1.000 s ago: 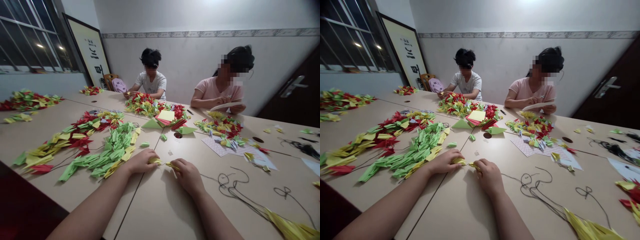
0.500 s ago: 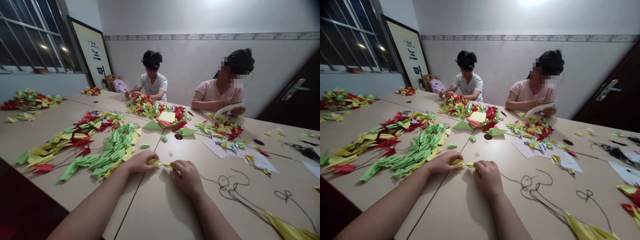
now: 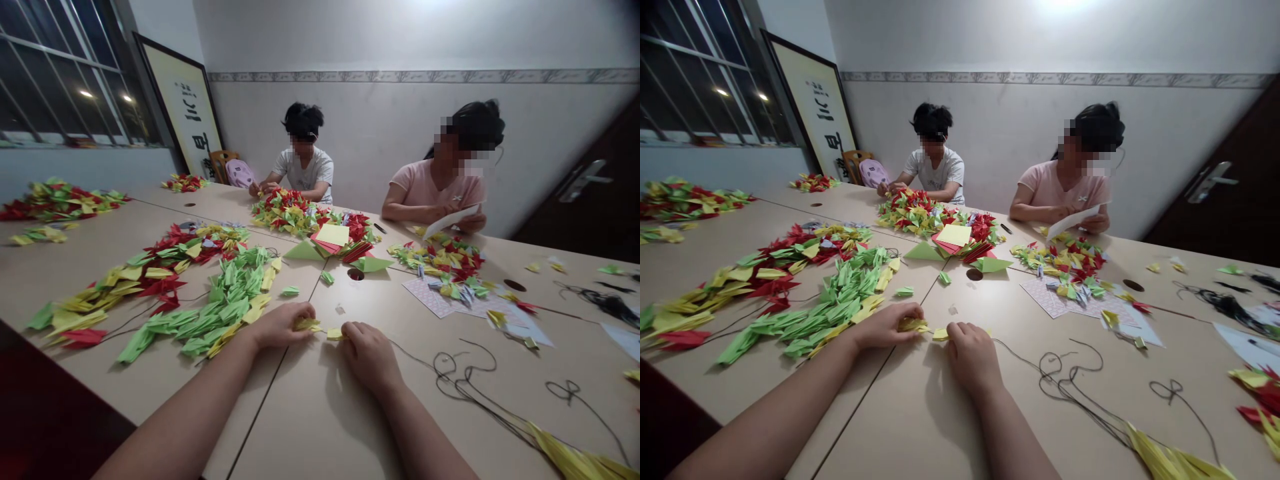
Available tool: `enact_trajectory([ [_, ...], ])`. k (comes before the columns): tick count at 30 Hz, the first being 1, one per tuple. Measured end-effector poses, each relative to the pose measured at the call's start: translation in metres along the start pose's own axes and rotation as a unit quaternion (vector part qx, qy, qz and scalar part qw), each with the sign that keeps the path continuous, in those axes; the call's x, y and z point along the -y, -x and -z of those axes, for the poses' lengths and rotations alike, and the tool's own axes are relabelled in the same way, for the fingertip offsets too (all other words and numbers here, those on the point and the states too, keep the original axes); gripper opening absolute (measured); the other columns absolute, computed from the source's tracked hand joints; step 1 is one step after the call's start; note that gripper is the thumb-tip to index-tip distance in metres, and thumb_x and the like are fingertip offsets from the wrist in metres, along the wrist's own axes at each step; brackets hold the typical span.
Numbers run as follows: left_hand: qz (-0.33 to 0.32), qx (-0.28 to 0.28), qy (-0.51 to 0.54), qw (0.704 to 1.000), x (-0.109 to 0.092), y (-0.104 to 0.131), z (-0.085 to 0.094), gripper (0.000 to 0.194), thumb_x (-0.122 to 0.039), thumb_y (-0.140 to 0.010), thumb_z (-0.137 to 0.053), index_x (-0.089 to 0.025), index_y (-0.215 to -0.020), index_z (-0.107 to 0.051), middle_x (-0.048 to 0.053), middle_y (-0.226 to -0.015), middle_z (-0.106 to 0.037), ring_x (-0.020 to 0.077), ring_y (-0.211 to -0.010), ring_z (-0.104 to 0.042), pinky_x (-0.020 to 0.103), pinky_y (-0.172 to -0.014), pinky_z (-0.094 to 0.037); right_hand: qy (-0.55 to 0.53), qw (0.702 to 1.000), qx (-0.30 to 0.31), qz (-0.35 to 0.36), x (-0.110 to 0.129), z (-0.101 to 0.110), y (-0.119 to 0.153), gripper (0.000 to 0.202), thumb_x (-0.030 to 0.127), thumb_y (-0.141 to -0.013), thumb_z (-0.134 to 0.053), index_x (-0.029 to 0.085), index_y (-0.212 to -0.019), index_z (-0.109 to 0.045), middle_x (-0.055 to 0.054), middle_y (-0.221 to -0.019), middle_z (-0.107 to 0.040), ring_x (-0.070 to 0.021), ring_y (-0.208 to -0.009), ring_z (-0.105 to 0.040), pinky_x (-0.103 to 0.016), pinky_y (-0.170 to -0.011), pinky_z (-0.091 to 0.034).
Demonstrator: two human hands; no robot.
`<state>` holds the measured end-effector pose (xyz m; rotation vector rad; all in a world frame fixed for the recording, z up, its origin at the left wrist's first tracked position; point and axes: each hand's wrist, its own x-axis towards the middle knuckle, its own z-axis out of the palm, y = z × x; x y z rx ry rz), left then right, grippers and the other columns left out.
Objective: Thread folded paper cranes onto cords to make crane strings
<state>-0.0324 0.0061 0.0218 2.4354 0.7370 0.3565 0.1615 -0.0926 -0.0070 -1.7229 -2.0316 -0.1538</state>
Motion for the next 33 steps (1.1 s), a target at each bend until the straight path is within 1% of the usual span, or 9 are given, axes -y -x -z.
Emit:
enact_trajectory([
  [4,0.0,0.006,-0.001,1.0,-0.0008,0.0001,-0.0008,0.022,-0.031,-0.072,-0.054,-0.019,-0.09,-0.05,0.0,-0.087,-0.056,0.015,-0.077,-0.051,0.025,-0.07,-0.04,0.007,0.999,-0.04,0.02,-0.0006,-0.0031,0.0005,0.014,0.011,-0.076,-0.044,0.018,-0.066,-0.05,0.001,-0.061,-0.053,-0.0106,-0.057,-0.043,-0.022,-0.056,-0.023],
  [7,-0.002,0.015,-0.004,1.0,-0.0008,-0.0001,-0.0012,0.022,-0.03,-0.071,-0.055,-0.019,-0.088,-0.051,0.001,-0.086,-0.056,0.0153,-0.077,-0.05,0.024,-0.067,-0.04,0.004,0.996,-0.082,0.039,-0.0003,-0.0022,0.0002,0.017,0.012,-0.077,-0.044,0.017,-0.063,-0.051,0.0,-0.061,-0.053,-0.0103,-0.056,-0.041,-0.022,-0.057,-0.023],
  [9,-0.002,0.018,-0.007,1.0,-0.0006,-0.0003,-0.0016,0.021,-0.03,-0.07,-0.056,-0.018,-0.087,-0.051,0.001,-0.085,-0.055,0.0155,-0.077,-0.05,0.024,-0.066,-0.039,-0.002,0.994,-0.097,0.054,0.0001,-0.0015,-0.0001,0.018,0.011,-0.078,-0.043,0.017,-0.063,-0.052,0.0,-0.063,-0.053,-0.0099,-0.056,-0.04,-0.022,-0.057,-0.024],
  [13,-0.006,0.02,0.001,1.0,-0.0002,0.0,-0.0026,0.021,-0.031,-0.071,-0.056,-0.018,-0.086,-0.049,0.0,-0.084,-0.055,0.0148,-0.075,-0.049,0.023,-0.064,-0.039,-0.016,0.991,-0.094,0.093,0.0015,-0.0017,-0.0003,0.02,0.01,-0.079,-0.043,0.017,-0.064,-0.054,0.0,-0.068,-0.057,-0.0088,-0.055,-0.042,-0.022,-0.056,-0.026],
  [16,-0.004,0.03,0.012,0.999,-0.0004,0.0005,-0.0032,0.024,-0.034,-0.07,-0.057,-0.018,-0.086,-0.048,-0.001,-0.083,-0.054,0.0139,-0.072,-0.049,0.022,-0.062,-0.038,-0.018,0.99,-0.092,0.103,0.0027,-0.0019,0.0,0.021,0.011,-0.081,-0.043,0.017,-0.066,-0.056,0.0,-0.07,-0.059,-0.008,-0.054,-0.043,-0.022,-0.055,-0.026],
  [20,-0.001,0.04,0.021,0.999,-0.0016,0.0012,-0.0032,0.026,-0.035,-0.07,-0.058,-0.019,-0.087,-0.047,-0.001,-0.083,-0.054,0.0139,-0.073,-0.049,0.022,-0.062,-0.038,-0.016,0.987,-0.107,0.121,0.0036,-0.0017,0.0004,0.02,0.013,-0.081,-0.044,0.02,-0.076,-0.062,0.001,-0.074,-0.062,-0.0076,-0.053,-0.045,-0.022,-0.054,-0.027],
  [25,-0.007,0.043,0.015,0.999,-0.0035,0.0014,-0.0029,0.025,-0.034,-0.07,-0.057,-0.019,-0.088,-0.047,-0.001,-0.083,-0.053,0.0137,-0.073,-0.048,0.022,-0.063,-0.037,-0.023,0.983,-0.122,0.138,0.0047,-0.0025,0.0005,0.02,0.016,-0.081,-0.047,0.024,-0.083,-0.065,0.001,-0.075,-0.065,-0.0075,-0.053,-0.049,-0.022,-0.054,-0.03],
  [29,-0.007,0.041,0.012,0.999,-0.0042,0.0011,-0.0036,0.027,-0.035,-0.069,-0.058,-0.019,-0.087,-0.047,-0.001,-0.082,-0.053,0.0142,-0.074,-0.048,0.022,-0.063,-0.037,-0.072,0.983,-0.104,0.136,0.0046,-0.0039,-0.0002,0.022,0.016,-0.08,-0.047,0.026,-0.086,-0.067,0.001,-0.079,-0.067,-0.0074,-0.06,-0.057,-0.019,-0.058,-0.036],
  [33,-0.008,0.037,0.031,0.999,-0.0023,0.0001,-0.0048,0.027,-0.035,-0.069,-0.06,-0.019,-0.087,-0.048,-0.001,-0.084,-0.054,0.0143,-0.075,-0.049,0.023,-0.065,-0.038,-0.14,0.98,-0.092,0.103,0.0019,-0.0045,-0.0001,0.021,0.017,-0.08,-0.048,0.025,-0.083,-0.067,0.002,-0.083,-0.068,-0.0082,-0.07,-0.062,-0.018,-0.065,-0.043],
])
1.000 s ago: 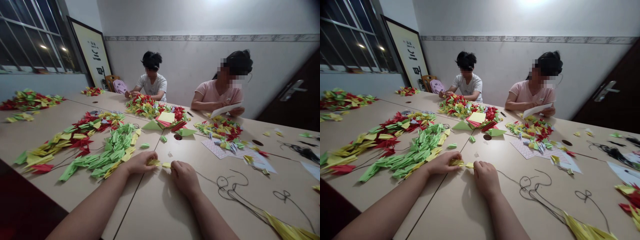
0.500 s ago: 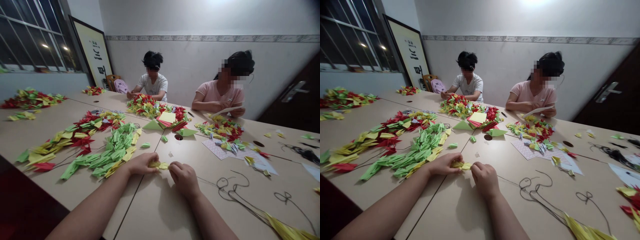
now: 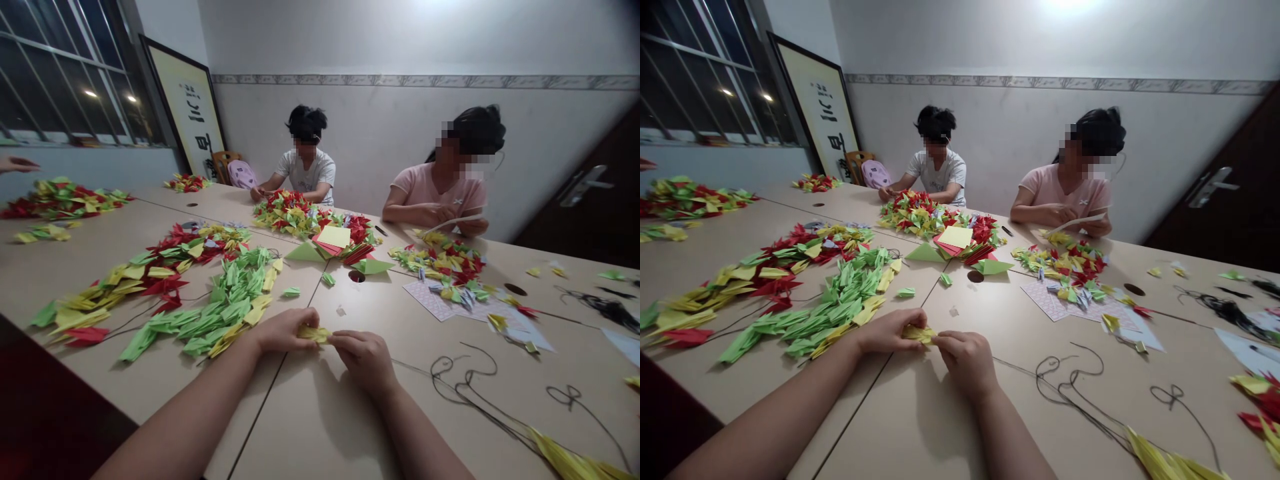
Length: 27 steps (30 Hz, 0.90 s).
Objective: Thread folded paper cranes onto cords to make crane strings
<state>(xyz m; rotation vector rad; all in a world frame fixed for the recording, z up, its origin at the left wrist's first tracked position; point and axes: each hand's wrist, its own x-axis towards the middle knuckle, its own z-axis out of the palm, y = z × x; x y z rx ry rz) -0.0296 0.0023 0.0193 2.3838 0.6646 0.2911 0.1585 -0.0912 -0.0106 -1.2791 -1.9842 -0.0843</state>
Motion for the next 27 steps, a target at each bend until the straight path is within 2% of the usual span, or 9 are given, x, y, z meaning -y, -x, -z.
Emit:
enact_trajectory([
  [3,0.009,0.002,0.023,1.0,0.0035,-0.001,-0.0004,0.03,-0.037,-0.068,-0.062,-0.019,-0.088,-0.049,-0.001,-0.083,-0.054,0.0138,-0.074,-0.05,0.022,-0.063,-0.038,-0.032,0.999,-0.012,-0.029,-0.0018,0.0012,0.001,0.021,0.016,-0.079,-0.048,0.024,-0.081,-0.067,0.001,-0.082,-0.069,-0.0086,-0.072,-0.063,-0.017,-0.067,-0.046],
  [8,0.01,0.009,0.063,0.998,0.0067,-0.0011,-0.0007,0.031,-0.038,-0.067,-0.063,-0.019,-0.088,-0.049,-0.001,-0.084,-0.056,0.0136,-0.076,-0.052,0.022,-0.064,-0.039,-0.041,0.998,-0.015,-0.039,-0.003,0.0,0.0015,0.02,0.015,-0.077,-0.049,0.024,-0.08,-0.067,0.001,-0.081,-0.069,-0.0088,-0.073,-0.063,-0.017,-0.068,-0.047],
  [12,0.006,0.018,0.087,0.996,0.0033,-0.0006,-0.0003,0.043,-0.036,-0.065,-0.067,-0.021,-0.101,-0.047,0.001,-0.095,-0.059,0.0156,-0.083,-0.054,0.024,-0.071,-0.041,-0.027,0.999,-0.002,-0.04,-0.0026,-0.0037,0.0007,0.019,0.015,-0.076,-0.05,0.024,-0.078,-0.066,0.003,-0.081,-0.069,-0.0087,-0.071,-0.063,-0.017,-0.065,-0.045],
  [15,-0.008,0.009,0.041,0.999,0.0001,-0.0015,0.0,0.042,-0.04,-0.066,-0.066,-0.021,-0.101,-0.052,0.002,-0.095,-0.059,0.0166,-0.085,-0.054,0.025,-0.074,-0.04,-0.003,0.999,0.015,-0.042,-0.0017,-0.005,0.0004,0.02,0.015,-0.076,-0.049,0.025,-0.078,-0.066,0.004,-0.08,-0.069,-0.0085,-0.07,-0.063,-0.016,-0.063,-0.043],
  [20,-0.006,-0.006,-0.019,1.0,-0.0014,-0.0028,0.0007,0.032,-0.042,-0.07,-0.06,-0.019,-0.092,-0.057,0.002,-0.087,-0.059,0.0159,-0.079,-0.053,0.024,-0.069,-0.039,0.067,0.995,0.024,-0.063,-0.0024,-0.0026,0.0016,0.02,0.021,-0.078,-0.05,0.025,-0.092,-0.064,0.002,-0.077,-0.069,-0.0098,-0.063,-0.062,-0.02,-0.059,-0.038],
  [27,0.008,-0.008,-0.021,1.0,-0.0013,-0.0018,0.0019,0.029,-0.04,-0.069,-0.061,-0.018,-0.086,-0.056,0.001,-0.081,-0.059,0.0146,-0.072,-0.052,0.022,-0.061,-0.038,0.113,0.991,0.041,-0.06,-0.0013,0.0019,0.0012,0.018,0.024,-0.082,-0.047,0.024,-0.083,-0.065,0.001,-0.075,-0.068,-0.0117,-0.06,-0.059,-0.023,-0.057,-0.033],
])
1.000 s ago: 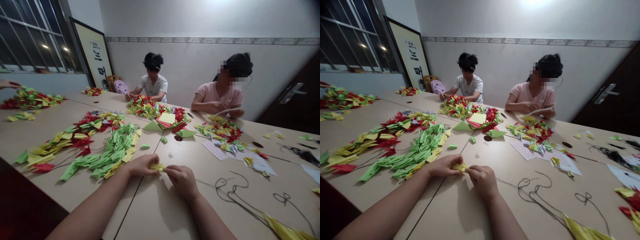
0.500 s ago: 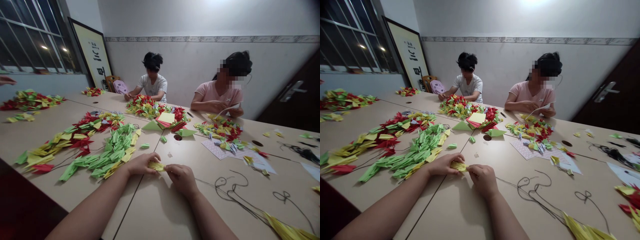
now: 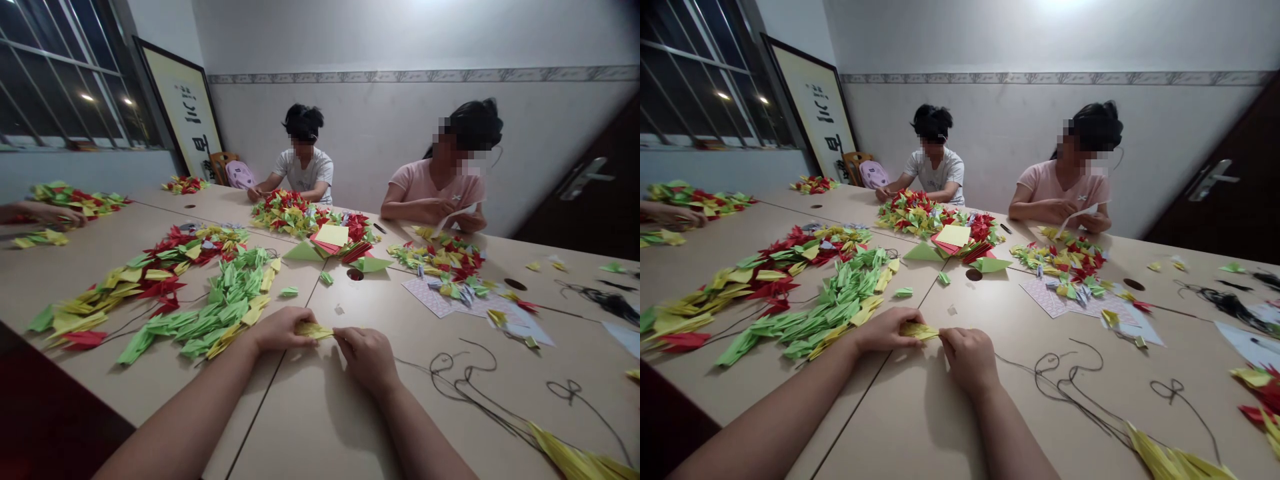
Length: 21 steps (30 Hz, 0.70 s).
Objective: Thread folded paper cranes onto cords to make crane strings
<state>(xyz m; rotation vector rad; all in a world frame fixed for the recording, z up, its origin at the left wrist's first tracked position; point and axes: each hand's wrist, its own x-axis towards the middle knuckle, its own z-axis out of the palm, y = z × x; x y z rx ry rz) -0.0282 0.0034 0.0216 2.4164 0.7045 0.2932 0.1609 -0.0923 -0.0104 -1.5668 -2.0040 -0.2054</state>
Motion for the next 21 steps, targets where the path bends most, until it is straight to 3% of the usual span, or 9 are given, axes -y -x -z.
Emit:
enact_trajectory([
  [9,-0.003,-0.006,-0.02,1.0,-0.0003,0.0026,0.0011,0.025,-0.035,-0.07,-0.059,-0.018,-0.087,-0.056,0.002,-0.085,-0.057,0.0161,-0.077,-0.052,0.024,-0.067,-0.04,0.022,0.999,0.044,-0.009,0.0022,0.0016,-0.0006,0.019,0.021,-0.08,-0.047,0.026,-0.08,-0.066,0.003,-0.072,-0.067,-0.011,-0.06,-0.057,-0.023,-0.057,-0.03],
  [14,-0.028,-0.022,-0.025,0.999,-0.0065,0.0011,-0.0021,0.046,-0.042,-0.067,-0.064,-0.02,-0.106,-0.051,0.004,-0.1,-0.056,0.0188,-0.091,-0.051,0.027,-0.079,-0.039,0.019,0.998,0.064,-0.01,0.0043,0.0016,-0.002,0.02,0.017,-0.076,-0.049,0.026,-0.079,-0.066,0.003,-0.072,-0.067,-0.011,-0.06,-0.055,-0.023,-0.057,-0.029],
  [21,-0.062,-0.016,-0.064,0.996,-0.0054,-0.0022,-0.0054,0.03,-0.043,-0.076,-0.055,-0.019,-0.094,-0.059,0.004,-0.089,-0.06,0.0182,-0.087,-0.051,0.027,-0.077,-0.039,0.011,0.994,0.101,-0.031,0.0043,0.0061,-0.0034,0.023,0.018,-0.078,-0.046,0.027,-0.081,-0.067,0.003,-0.076,-0.067,-0.011,-0.065,-0.057,-0.022,-0.06,-0.031],
])
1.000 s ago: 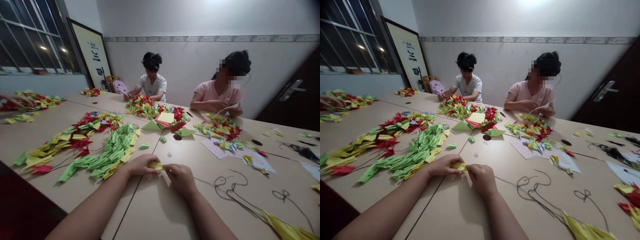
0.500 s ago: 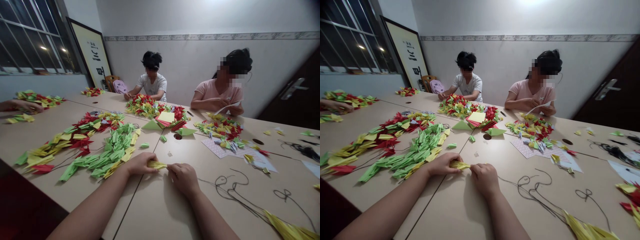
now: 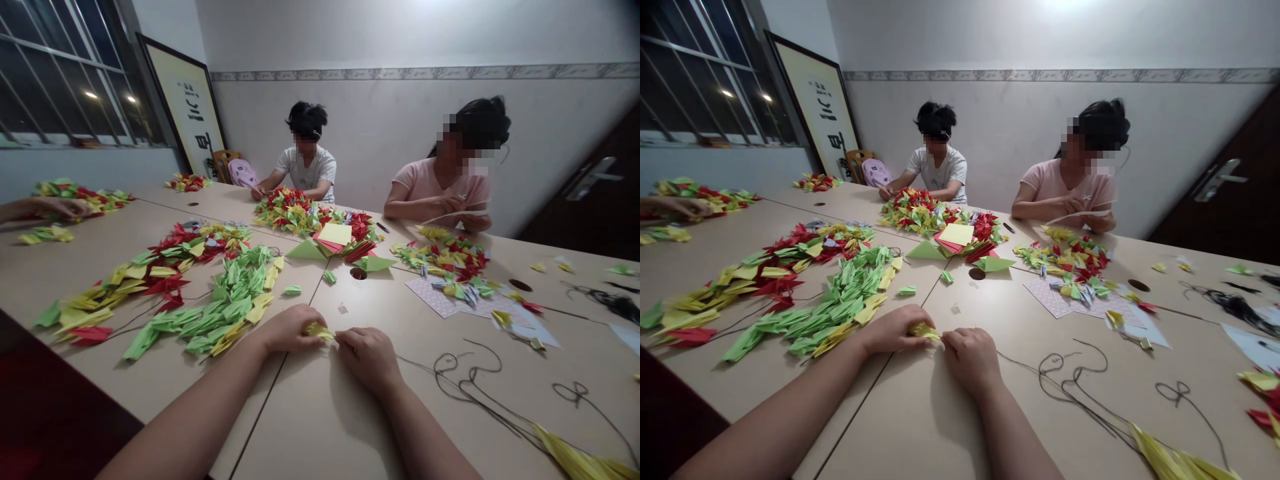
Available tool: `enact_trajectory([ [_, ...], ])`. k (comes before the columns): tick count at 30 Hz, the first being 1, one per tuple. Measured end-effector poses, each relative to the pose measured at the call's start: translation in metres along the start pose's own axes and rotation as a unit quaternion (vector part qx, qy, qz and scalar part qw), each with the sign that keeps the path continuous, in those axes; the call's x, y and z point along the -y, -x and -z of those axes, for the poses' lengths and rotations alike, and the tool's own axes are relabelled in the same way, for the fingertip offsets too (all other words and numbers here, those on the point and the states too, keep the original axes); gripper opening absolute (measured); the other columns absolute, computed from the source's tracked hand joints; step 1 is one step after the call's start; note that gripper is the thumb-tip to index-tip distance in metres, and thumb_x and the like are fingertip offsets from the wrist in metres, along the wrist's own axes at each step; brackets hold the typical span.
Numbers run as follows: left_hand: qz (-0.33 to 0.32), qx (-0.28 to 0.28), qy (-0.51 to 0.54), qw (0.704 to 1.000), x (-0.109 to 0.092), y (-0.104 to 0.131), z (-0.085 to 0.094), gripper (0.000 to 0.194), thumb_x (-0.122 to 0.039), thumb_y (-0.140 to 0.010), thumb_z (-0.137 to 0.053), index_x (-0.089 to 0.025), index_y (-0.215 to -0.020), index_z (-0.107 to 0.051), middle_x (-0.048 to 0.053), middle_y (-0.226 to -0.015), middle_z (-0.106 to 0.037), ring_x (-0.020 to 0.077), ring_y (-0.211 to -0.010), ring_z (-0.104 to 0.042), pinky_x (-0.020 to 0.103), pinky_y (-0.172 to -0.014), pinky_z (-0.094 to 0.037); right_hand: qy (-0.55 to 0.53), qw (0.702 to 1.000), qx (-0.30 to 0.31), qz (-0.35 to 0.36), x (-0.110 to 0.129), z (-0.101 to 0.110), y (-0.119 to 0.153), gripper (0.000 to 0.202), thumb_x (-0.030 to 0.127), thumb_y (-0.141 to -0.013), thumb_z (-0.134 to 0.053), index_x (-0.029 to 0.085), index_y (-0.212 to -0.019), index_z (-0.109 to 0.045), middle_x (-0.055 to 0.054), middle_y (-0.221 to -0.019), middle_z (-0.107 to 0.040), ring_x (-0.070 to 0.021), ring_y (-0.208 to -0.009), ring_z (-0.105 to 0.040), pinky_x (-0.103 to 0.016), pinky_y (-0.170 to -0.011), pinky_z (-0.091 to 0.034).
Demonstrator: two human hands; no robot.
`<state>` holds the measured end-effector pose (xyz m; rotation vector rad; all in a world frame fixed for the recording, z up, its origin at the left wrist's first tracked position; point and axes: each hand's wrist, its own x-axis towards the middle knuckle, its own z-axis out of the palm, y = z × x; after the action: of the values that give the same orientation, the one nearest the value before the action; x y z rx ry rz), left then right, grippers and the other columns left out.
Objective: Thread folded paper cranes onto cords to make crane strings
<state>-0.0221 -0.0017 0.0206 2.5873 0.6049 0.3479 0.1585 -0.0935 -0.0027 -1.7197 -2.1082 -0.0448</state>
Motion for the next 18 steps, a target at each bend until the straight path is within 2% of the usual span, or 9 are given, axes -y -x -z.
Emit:
enact_trajectory([
  [3,-0.007,-0.001,0.003,1.0,0.001,0.001,-0.001,0.027,-0.04,-0.076,-0.055,-0.019,-0.093,-0.059,0.004,-0.089,-0.059,0.0178,-0.088,-0.051,0.027,-0.079,-0.039,0.003,1.0,0.023,0.0,0.002,0.001,0.0,0.023,0.019,-0.08,-0.045,0.027,-0.079,-0.066,0.003,-0.076,-0.067,-0.012,-0.067,-0.057,-0.024,-0.062,-0.033],
  [6,-0.012,-0.006,0.002,1.0,0.002,0.001,-0.001,0.026,-0.036,-0.076,-0.056,-0.02,-0.096,-0.059,0.004,-0.094,-0.058,0.0175,-0.091,-0.051,0.027,-0.081,-0.038,-0.011,1.0,0.006,0.015,0.007,0.006,-0.001,0.021,0.029,-0.079,-0.049,0.026,-0.095,-0.063,0.0,-0.085,-0.066,-0.0157,-0.078,-0.055,-0.028,-0.071,-0.035],
  [9,-0.014,-0.016,-0.011,1.0,0.003,0.001,-0.001,0.027,-0.034,-0.075,-0.057,-0.02,-0.098,-0.059,0.005,-0.096,-0.058,0.018,-0.093,-0.05,0.028,-0.083,-0.038,-0.053,0.998,-0.033,0.027,0.006,0.022,0.001,0.046,0.04,-0.073,-0.055,0.022,-0.115,-0.051,-0.005,-0.101,-0.061,-0.0195,-0.093,-0.051,-0.034,-0.083,-0.035],
  [11,-0.015,-0.016,-0.026,0.999,0.005,0.002,0.001,0.027,-0.033,-0.074,-0.057,-0.019,-0.096,-0.06,0.005,-0.095,-0.058,0.0184,-0.092,-0.05,0.028,-0.083,-0.038,-0.084,0.996,-0.032,0.011,-0.003,0.035,0.005,0.049,0.043,-0.075,-0.052,0.022,-0.119,-0.047,-0.006,-0.111,-0.056,-0.0197,-0.102,-0.047,-0.034,-0.088,-0.035],
  [14,-0.015,-0.005,-0.051,0.999,0.007,0.005,0.007,0.023,-0.032,-0.074,-0.057,-0.019,-0.092,-0.061,0.004,-0.093,-0.059,0.0181,-0.09,-0.051,0.028,-0.082,-0.038,-0.108,0.994,0.017,-0.029,-0.027,0.05,0.018,0.046,0.045,-0.078,-0.047,0.024,-0.119,-0.046,-0.006,-0.12,-0.05,-0.0199,-0.109,-0.045,-0.035,-0.09,-0.037],
  [16,-0.01,-0.004,-0.066,0.998,0.007,0.007,0.011,0.024,-0.034,-0.073,-0.057,-0.019,-0.092,-0.061,0.004,-0.093,-0.059,0.0182,-0.089,-0.051,0.029,-0.082,-0.038,-0.095,0.992,0.056,-0.065,-0.044,0.05,0.031,0.051,0.046,-0.076,-0.048,0.024,-0.123,-0.043,-0.006,-0.123,-0.048,-0.0213,-0.111,-0.044,-0.037,-0.092,-0.037],
  [18,-0.001,-0.017,-0.078,0.997,0.003,0.006,0.012,0.033,-0.04,-0.073,-0.057,-0.019,-0.098,-0.059,0.005,-0.097,-0.058,0.0193,-0.092,-0.051,0.03,-0.083,-0.038,-0.081,0.989,0.067,-0.108,-0.056,0.044,0.042,0.052,0.044,-0.076,-0.048,0.022,-0.123,-0.043,-0.008,-0.121,-0.05,-0.0218,-0.109,-0.046,-0.038,-0.091,-0.038],
])
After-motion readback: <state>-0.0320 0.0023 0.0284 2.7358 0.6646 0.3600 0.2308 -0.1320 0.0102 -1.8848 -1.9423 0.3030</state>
